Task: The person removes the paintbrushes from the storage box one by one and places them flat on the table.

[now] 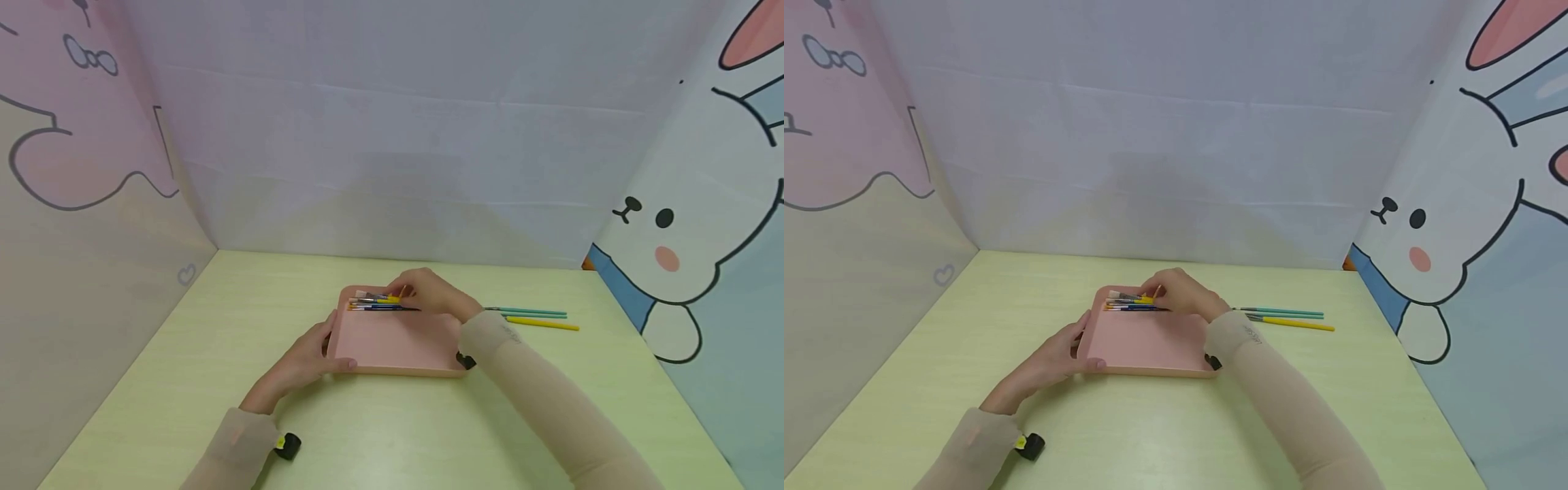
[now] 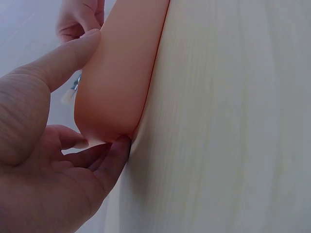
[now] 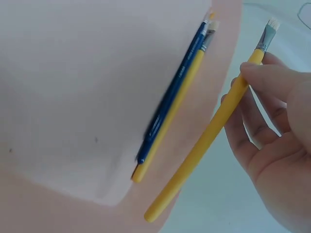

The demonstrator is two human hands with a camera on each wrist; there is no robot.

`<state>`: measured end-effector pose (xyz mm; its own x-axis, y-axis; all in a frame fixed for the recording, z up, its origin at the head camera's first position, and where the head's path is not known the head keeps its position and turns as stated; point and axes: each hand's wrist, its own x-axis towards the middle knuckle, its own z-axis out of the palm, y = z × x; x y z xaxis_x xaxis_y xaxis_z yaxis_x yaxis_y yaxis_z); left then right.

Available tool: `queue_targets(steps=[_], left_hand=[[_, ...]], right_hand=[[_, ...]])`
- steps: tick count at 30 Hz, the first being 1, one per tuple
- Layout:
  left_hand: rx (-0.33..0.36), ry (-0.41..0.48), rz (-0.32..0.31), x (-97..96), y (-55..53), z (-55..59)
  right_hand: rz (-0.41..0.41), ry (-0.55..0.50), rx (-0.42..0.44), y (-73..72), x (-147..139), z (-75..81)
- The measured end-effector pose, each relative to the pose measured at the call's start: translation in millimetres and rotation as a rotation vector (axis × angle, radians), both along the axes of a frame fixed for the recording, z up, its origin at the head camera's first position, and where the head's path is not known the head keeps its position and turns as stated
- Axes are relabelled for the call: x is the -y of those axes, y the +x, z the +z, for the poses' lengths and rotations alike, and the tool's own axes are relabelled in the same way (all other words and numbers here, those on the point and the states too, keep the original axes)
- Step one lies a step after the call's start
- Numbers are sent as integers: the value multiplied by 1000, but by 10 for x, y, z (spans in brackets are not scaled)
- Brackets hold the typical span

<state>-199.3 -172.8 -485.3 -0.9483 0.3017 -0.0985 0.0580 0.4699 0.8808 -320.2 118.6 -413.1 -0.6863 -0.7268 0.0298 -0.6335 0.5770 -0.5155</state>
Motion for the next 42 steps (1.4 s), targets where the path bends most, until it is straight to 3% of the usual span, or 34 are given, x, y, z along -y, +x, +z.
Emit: queue_targets(steps=[10, 19, 29, 35, 42], left_hand=[[2, 7, 7, -9, -10, -4], [-11, 27, -7, -9, 7, 16], [-13, 54, -26, 1, 17, 15], [-18, 70, -40, 8, 27, 29], [-13, 82, -42, 16, 38, 22]], right_hand=[[3, -61, -23, 72, -371, 213], [-29, -84, -58, 209, -945, 311], [-155, -67, -73, 312, -1614, 202], [-169, -55, -97, 418, -1921, 101], [-185, -53, -102, 453, -2155, -125]])
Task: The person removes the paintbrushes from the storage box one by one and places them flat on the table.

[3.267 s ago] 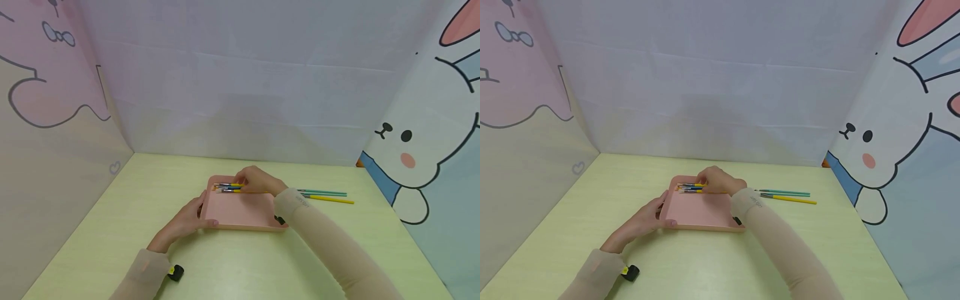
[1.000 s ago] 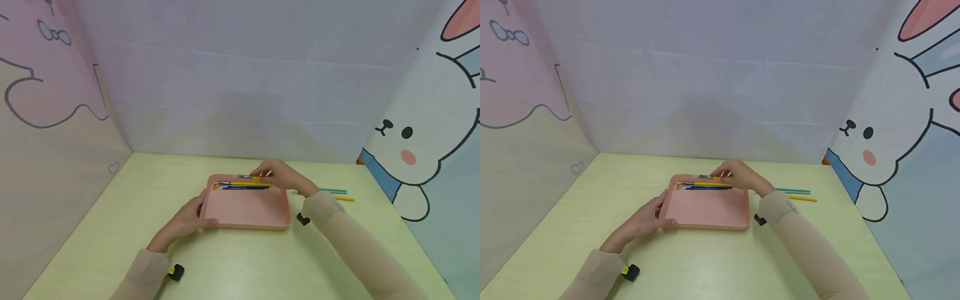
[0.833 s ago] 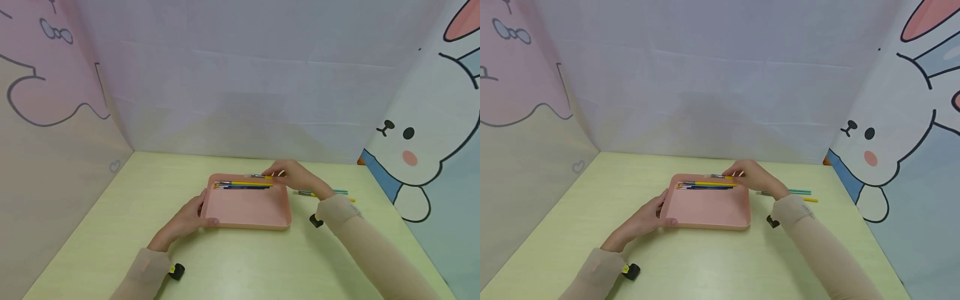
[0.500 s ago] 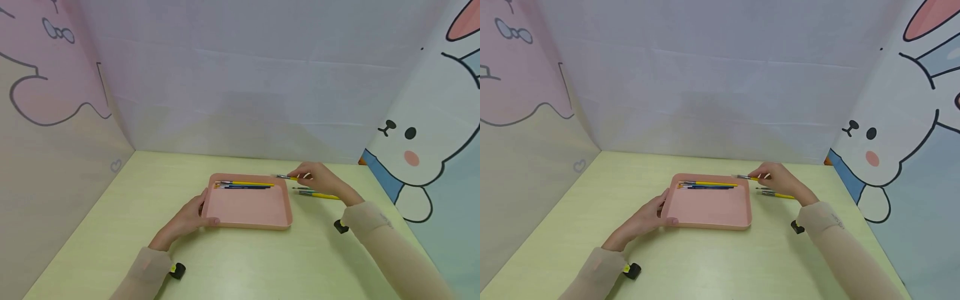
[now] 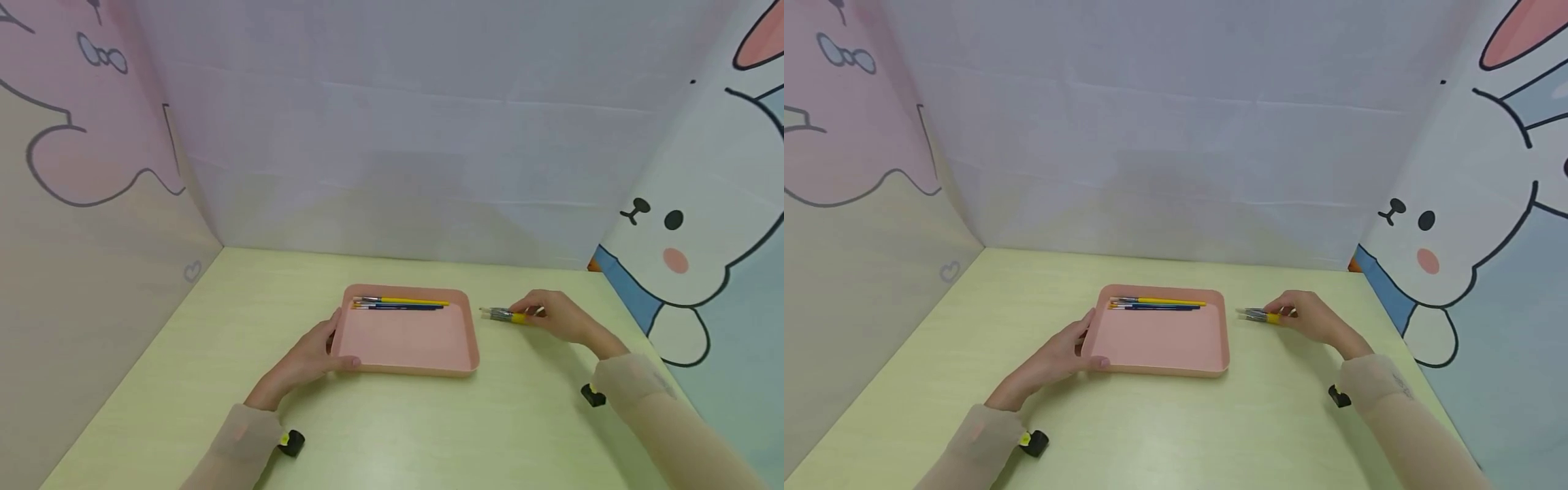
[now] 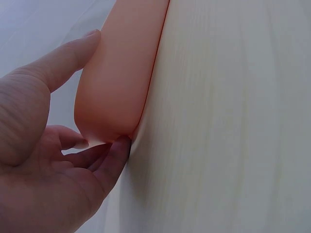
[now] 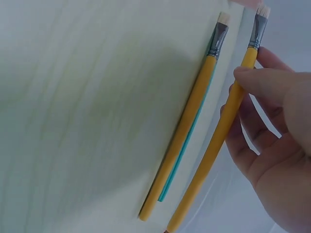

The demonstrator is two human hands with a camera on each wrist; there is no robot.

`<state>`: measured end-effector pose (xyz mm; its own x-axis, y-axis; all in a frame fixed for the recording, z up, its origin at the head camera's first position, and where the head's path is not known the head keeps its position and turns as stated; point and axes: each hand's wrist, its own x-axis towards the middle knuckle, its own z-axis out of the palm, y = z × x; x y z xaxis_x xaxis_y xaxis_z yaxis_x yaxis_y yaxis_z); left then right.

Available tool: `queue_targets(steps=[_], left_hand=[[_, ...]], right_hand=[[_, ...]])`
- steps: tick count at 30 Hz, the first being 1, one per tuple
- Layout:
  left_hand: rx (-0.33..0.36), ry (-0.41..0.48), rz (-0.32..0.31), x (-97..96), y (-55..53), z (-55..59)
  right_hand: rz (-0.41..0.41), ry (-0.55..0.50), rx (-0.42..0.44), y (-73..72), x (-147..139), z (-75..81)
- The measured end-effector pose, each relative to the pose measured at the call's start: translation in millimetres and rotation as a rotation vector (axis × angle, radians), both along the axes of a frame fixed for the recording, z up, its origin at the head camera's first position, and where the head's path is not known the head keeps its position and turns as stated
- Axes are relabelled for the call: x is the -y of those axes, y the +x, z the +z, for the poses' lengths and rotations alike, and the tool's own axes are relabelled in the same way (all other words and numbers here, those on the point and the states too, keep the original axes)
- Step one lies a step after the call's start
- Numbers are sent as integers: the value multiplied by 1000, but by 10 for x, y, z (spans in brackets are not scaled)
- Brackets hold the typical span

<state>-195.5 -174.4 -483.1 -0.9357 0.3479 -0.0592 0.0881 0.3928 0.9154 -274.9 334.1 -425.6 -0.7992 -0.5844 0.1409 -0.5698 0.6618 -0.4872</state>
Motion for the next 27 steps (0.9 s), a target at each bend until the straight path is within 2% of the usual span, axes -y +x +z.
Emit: queue_targets(steps=[6, 13, 21, 27], left_hand=[[-5, 8, -13, -22, 18, 34], [-1, -6, -3, -29, 31, 56], [2, -25, 11, -40, 37, 79], [4, -36, 21, -48, 50, 109]], right_hand=[[14, 6, -55, 12, -115, -176], [44, 14, -97, 4, -150, -262], [-11, 46, -76, -41, -165, -291], [-42, 59, -115, -83, -166, -306]])
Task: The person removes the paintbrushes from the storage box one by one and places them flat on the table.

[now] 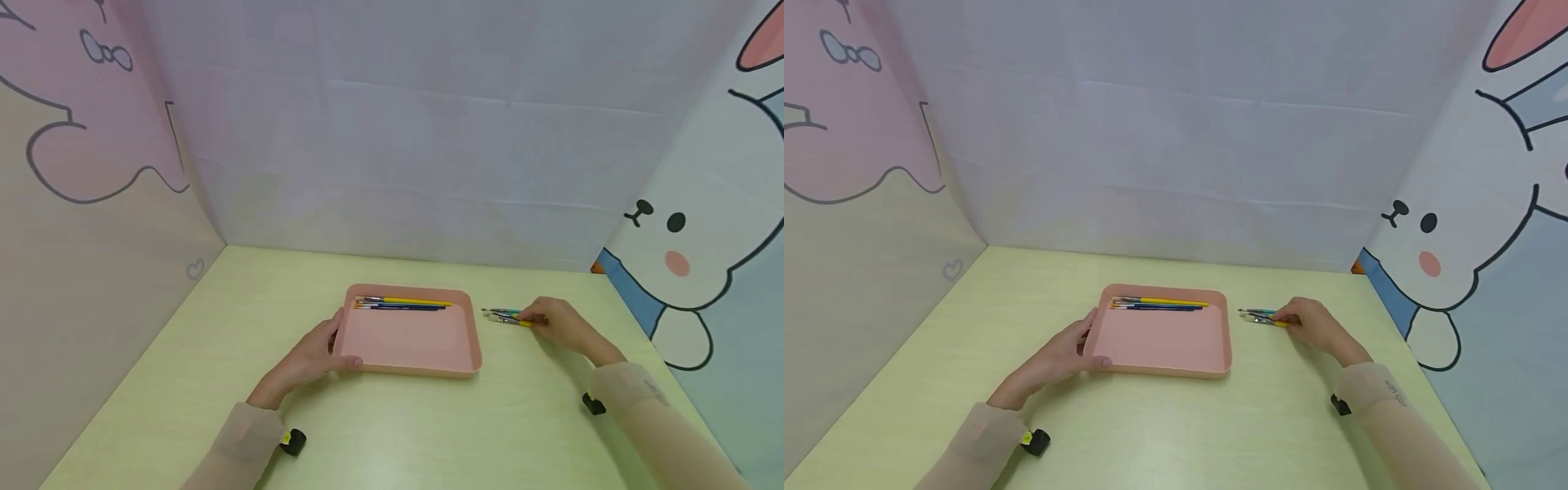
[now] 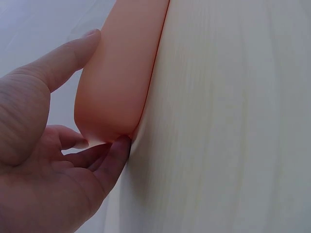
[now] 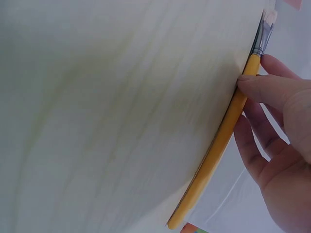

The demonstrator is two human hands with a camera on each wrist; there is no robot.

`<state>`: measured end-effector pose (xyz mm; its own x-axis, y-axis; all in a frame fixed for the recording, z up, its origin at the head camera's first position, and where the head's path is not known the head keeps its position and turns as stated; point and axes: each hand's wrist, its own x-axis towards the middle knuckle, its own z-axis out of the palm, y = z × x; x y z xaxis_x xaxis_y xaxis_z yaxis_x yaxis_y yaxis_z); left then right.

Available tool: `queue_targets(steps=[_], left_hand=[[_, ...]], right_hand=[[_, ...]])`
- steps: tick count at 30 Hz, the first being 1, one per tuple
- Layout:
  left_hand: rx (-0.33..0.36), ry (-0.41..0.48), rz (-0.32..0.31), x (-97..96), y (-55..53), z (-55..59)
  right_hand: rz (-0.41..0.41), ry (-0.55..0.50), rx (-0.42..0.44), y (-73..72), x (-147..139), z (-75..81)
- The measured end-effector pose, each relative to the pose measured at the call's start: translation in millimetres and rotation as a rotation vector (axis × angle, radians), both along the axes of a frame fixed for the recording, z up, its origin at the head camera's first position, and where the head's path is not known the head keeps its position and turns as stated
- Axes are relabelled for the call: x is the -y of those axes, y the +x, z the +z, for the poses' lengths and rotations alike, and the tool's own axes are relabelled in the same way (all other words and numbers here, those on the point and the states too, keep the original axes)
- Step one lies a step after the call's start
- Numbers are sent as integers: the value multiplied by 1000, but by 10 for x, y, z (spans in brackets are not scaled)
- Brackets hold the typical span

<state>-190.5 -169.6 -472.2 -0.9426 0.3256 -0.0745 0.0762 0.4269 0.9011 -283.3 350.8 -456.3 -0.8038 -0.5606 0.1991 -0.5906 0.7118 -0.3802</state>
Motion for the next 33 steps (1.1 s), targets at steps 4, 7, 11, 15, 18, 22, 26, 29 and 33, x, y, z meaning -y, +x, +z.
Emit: queue_targets(steps=[4, 7, 11, 15, 18, 22, 26, 29, 33], left_hand=[[3, 2, -1, 2, -10, -2], [7, 1, -2, 5, -23, -5], [13, -7, 3, 10, -43, -11], [13, -11, 9, 24, -59, -14], [10, -13, 4, 35, -71, -20], [3, -25, 3, 45, -76, -17], [11, -32, 13, 49, -81, -16], [18, -37, 22, 51, -82, -18], [15, -33, 19, 52, -85, -8]], right_hand=[[-14, -5, -19, -21, -1, -20], [-14, -2, -30, -28, 4, -12], [-13, 6, -56, -32, 59, 59], [-5, 25, -69, -58, 195, 205], [8, 29, -35, -91, 358, 343], [31, 7, 23, -129, 674, 538], [74, -39, 48, -168, 1038, 694], [109, -80, 77, -203, 1295, 763], [144, -100, 124, -264, 1617, 812]])
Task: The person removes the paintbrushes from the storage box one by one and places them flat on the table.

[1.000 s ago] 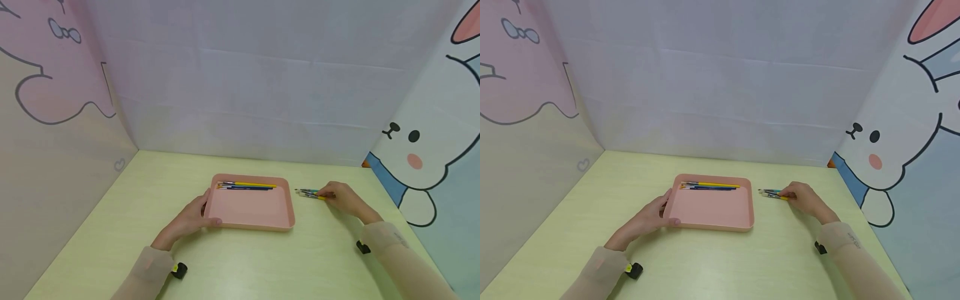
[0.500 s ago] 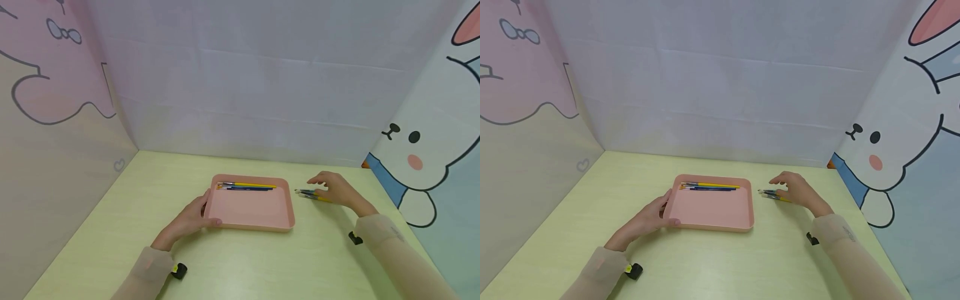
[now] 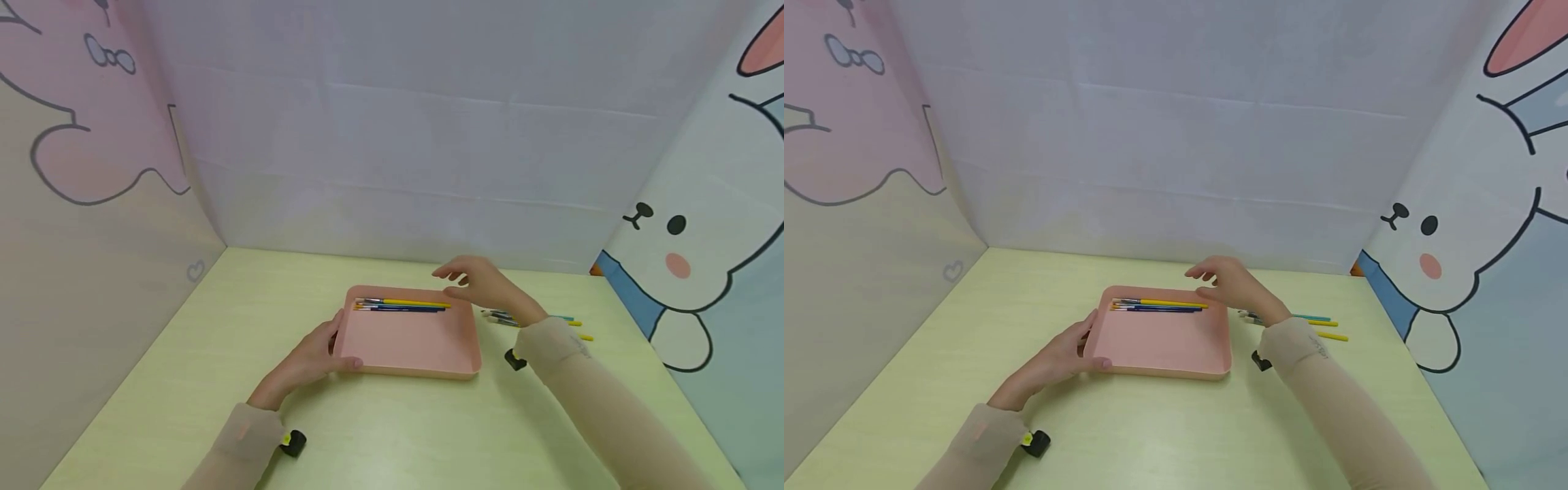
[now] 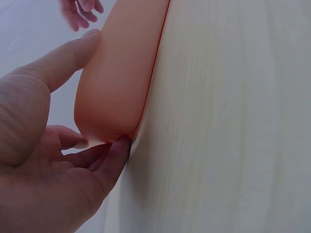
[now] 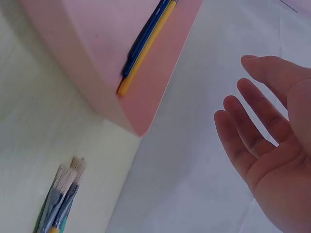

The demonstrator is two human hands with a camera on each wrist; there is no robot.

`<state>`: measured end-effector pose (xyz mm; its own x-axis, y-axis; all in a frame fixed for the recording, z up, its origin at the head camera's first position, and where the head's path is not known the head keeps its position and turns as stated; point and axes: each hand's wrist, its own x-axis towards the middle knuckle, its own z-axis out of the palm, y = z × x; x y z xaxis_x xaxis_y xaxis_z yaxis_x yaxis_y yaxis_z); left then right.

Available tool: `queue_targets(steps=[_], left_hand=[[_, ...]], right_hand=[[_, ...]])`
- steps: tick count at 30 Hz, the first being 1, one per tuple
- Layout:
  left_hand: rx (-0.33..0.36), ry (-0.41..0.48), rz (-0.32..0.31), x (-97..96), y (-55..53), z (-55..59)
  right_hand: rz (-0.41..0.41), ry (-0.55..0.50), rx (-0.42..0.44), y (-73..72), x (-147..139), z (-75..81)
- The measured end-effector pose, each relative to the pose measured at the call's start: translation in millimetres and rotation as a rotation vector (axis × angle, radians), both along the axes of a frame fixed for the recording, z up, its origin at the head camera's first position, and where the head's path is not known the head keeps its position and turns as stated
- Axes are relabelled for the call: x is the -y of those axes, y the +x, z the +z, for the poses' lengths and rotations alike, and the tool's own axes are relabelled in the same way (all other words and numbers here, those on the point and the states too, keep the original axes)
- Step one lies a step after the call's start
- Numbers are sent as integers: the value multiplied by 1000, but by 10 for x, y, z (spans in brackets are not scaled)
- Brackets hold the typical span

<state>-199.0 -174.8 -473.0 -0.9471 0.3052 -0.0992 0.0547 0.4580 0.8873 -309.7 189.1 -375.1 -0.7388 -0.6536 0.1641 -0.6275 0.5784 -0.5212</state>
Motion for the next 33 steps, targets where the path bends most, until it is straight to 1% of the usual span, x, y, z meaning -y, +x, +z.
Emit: queue_targets(steps=[4, 8, 10, 14, 16, 22, 26, 33], left_hand=[[-6, 5, -5, -9, 8, 6], [-7, -3, -1, -15, 9, 7], [-5, -2, -1, -15, 9, 4], [-2, 1, 0, -9, 15, 0], [0, 1, 3, -7, 22, -1], [-2, -6, 4, 3, 29, -14], [-3, 3, 0, 4, 31, -18], [-5, 21, -7, -6, 41, 10]], right_hand=[[28, 20, 34, -62, 273, -14], [53, 46, 64, -120, 492, -72], [65, 60, 66, -136, 591, -106], [95, 83, 33, -155, 772, -196], [90, 97, 36, -155, 843, -244], [39, 150, 106, -149, 1004, -373], [38, 180, 135, -140, 1070, -427], [60, 226, 112, -134, 1120, -476]])
